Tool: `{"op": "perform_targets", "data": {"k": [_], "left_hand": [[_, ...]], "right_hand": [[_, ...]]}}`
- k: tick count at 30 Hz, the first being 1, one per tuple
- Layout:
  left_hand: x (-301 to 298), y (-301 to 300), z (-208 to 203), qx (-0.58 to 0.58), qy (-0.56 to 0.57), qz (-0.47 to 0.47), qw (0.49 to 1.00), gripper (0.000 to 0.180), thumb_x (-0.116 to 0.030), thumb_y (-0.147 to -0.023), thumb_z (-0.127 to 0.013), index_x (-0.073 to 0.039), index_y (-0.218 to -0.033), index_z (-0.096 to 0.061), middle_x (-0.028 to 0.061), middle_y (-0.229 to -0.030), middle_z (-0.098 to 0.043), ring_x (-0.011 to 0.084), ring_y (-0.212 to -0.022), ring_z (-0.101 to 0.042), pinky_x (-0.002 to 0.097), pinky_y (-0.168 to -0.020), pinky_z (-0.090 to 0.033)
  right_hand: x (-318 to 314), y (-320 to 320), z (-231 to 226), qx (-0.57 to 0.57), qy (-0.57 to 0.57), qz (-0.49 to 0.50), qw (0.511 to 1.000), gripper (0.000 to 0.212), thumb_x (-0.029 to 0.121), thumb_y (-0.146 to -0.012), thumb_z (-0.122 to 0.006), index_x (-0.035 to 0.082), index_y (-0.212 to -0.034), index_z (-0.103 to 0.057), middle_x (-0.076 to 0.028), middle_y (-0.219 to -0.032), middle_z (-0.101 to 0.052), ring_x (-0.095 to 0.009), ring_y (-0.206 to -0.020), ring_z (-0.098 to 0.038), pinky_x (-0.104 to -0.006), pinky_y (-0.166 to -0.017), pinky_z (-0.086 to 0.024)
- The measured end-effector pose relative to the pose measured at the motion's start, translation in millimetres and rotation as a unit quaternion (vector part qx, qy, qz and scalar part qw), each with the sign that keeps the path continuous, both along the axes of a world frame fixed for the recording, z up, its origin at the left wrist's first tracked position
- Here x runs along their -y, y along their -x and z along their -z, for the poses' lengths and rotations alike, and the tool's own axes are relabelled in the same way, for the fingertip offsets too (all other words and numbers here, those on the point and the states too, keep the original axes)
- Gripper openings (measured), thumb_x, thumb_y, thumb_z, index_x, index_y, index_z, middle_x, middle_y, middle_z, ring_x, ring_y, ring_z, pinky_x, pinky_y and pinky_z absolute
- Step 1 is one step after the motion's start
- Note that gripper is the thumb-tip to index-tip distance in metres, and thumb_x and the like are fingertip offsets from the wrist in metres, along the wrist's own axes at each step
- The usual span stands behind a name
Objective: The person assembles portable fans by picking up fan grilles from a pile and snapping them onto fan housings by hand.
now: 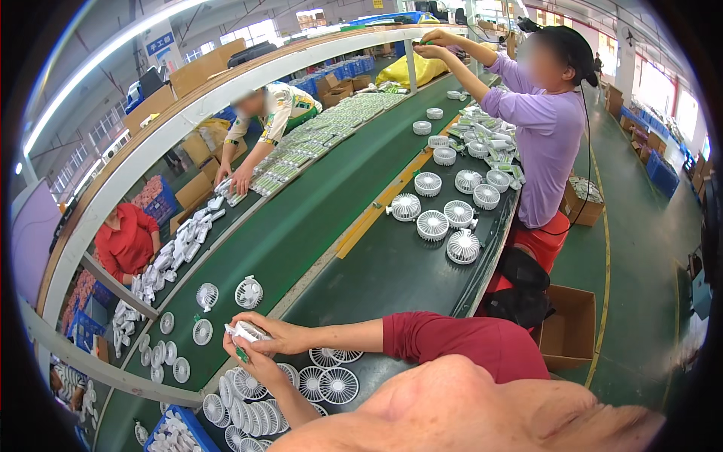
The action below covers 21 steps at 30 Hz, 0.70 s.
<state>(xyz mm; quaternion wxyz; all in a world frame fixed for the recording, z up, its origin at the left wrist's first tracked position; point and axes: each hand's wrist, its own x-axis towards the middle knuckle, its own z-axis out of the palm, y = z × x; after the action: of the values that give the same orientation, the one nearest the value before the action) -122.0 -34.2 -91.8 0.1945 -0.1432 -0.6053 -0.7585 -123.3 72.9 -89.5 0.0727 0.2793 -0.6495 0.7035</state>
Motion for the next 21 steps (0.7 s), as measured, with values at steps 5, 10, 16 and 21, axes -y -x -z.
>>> {"op": "perform_targets", "data": {"k": [5, 10, 16, 21], "left_hand": [[-2.2, -5.2, -4.2, 0.024, -0.002, -0.010, 1.000, 0.041, -0.037, -0.104, -0.040, -0.005, -0.130, -0.041, 0.0111, -0.117, -0.051, 0.0178, -0.103, -0.055, 0.0290, -0.082, -0.049], [0.4, -1.9, 0.4, 0.029, -0.006, -0.003, 1.000, 0.042, -0.037, -0.104, -0.040, -0.005, -0.131, -0.040, 0.0116, -0.118, -0.051, 0.0182, -0.103, -0.055, 0.0294, -0.082, -0.050], [-4.3, -4.0, -4.5, 0.065, -0.017, -0.002, 0.998, 0.043, -0.039, -0.104, -0.039, -0.007, -0.132, -0.039, 0.0127, -0.120, -0.051, 0.0193, -0.105, -0.056, 0.0304, -0.082, -0.051], [5.3, 9.1, 13.3, 0.100, 0.022, 0.005, 0.995, 0.046, -0.039, -0.104, -0.037, -0.006, -0.136, -0.039, 0.0149, -0.129, -0.048, 0.0237, -0.116, -0.052, 0.0355, -0.096, -0.044]], "right_hand": [[-0.3, -4.6, -4.5, 0.027, 0.022, -0.023, 0.999, 0.065, 0.037, -0.092, -0.062, 0.011, -0.142, -0.030, -0.014, -0.134, -0.044, -0.024, -0.122, -0.048, -0.0361, -0.094, -0.048], [-0.8, -5.1, -5.1, 0.040, 0.038, -0.034, 0.998, 0.065, 0.037, -0.092, -0.063, 0.012, -0.141, -0.030, -0.014, -0.132, -0.045, -0.023, -0.119, -0.049, -0.0355, -0.090, -0.050], [-5.7, -0.5, -4.1, 0.040, 0.022, -0.046, 0.998, 0.068, 0.038, -0.092, -0.062, 0.009, -0.143, -0.028, -0.013, -0.137, -0.040, -0.023, -0.124, -0.045, -0.0354, -0.094, -0.049], [-17.0, 20.0, 5.1, 0.014, -0.062, -0.025, 0.998, 0.069, 0.039, -0.088, -0.066, 0.006, -0.140, -0.036, -0.014, -0.132, -0.047, -0.021, -0.123, -0.046, -0.0334, -0.103, -0.038]]}}
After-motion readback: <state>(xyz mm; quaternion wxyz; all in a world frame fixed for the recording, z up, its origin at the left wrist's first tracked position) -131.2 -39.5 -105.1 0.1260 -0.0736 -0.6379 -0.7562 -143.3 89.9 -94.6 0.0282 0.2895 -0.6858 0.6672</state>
